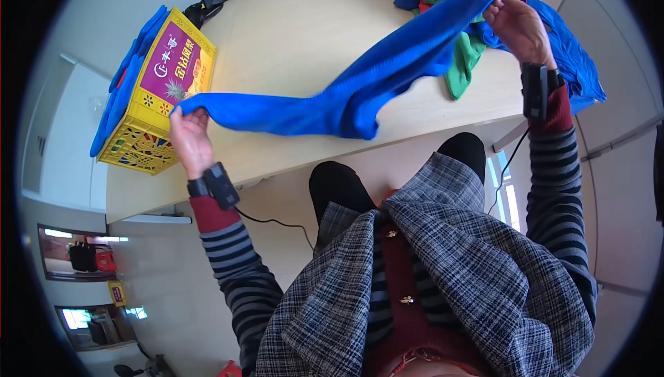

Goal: The person picks up a blue cloth from a pile, spreads it flat on the table, and folds it into a smaller square. They place the folded cloth into a yellow crate and repeat the process with another blue cloth.

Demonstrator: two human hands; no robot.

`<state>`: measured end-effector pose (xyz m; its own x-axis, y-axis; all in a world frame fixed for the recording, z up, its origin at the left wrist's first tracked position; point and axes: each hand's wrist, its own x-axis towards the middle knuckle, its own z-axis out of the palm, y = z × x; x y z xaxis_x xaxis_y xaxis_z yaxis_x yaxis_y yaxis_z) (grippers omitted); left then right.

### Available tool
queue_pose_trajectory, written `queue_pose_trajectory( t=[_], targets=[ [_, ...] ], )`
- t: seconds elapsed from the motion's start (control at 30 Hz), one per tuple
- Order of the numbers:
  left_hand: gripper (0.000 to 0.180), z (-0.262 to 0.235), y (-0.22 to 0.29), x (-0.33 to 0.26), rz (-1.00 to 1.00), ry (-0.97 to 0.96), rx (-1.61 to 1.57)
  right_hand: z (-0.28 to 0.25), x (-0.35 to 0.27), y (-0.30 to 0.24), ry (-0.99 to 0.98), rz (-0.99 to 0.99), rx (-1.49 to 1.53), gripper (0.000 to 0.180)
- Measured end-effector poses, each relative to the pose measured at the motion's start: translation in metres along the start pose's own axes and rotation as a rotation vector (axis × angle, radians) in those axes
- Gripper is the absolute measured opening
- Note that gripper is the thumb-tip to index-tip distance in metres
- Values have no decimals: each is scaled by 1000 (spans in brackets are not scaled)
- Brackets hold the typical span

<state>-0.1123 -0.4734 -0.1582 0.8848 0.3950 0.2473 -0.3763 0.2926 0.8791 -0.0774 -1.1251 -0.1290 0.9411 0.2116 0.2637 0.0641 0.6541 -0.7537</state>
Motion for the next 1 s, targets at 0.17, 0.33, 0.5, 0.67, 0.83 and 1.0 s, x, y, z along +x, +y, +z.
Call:
queue_pose_trajectory(
  t=[0.17, 0.33, 0.5, 0.67, 0.83, 1.0],
  targets=[
    [30, -22, 44, 80, 91, -33, 61, -71, 42, -48, 58, -32, -81, 17],
    [37, 9, 82, 105, 195, -77, 97, -58, 75, -82, 119, -77, -92, 17],
    [39, -6, 82, 73, 258, -40, 13, -15, 28, -59, -147, -119, -162, 17],
    [38, -90, 10, 9, -17, 65, 61, -13, -48, 33, 175, 30, -176, 14],
    [29, -172, -66, -58, -320, 209, 162, -36, -96, 101, 383, 330, -232, 13],
    [25, -163, -79, -90, -355, 282, 217, -25, -115, 112, 505, 382, -325, 14]
  ],
)
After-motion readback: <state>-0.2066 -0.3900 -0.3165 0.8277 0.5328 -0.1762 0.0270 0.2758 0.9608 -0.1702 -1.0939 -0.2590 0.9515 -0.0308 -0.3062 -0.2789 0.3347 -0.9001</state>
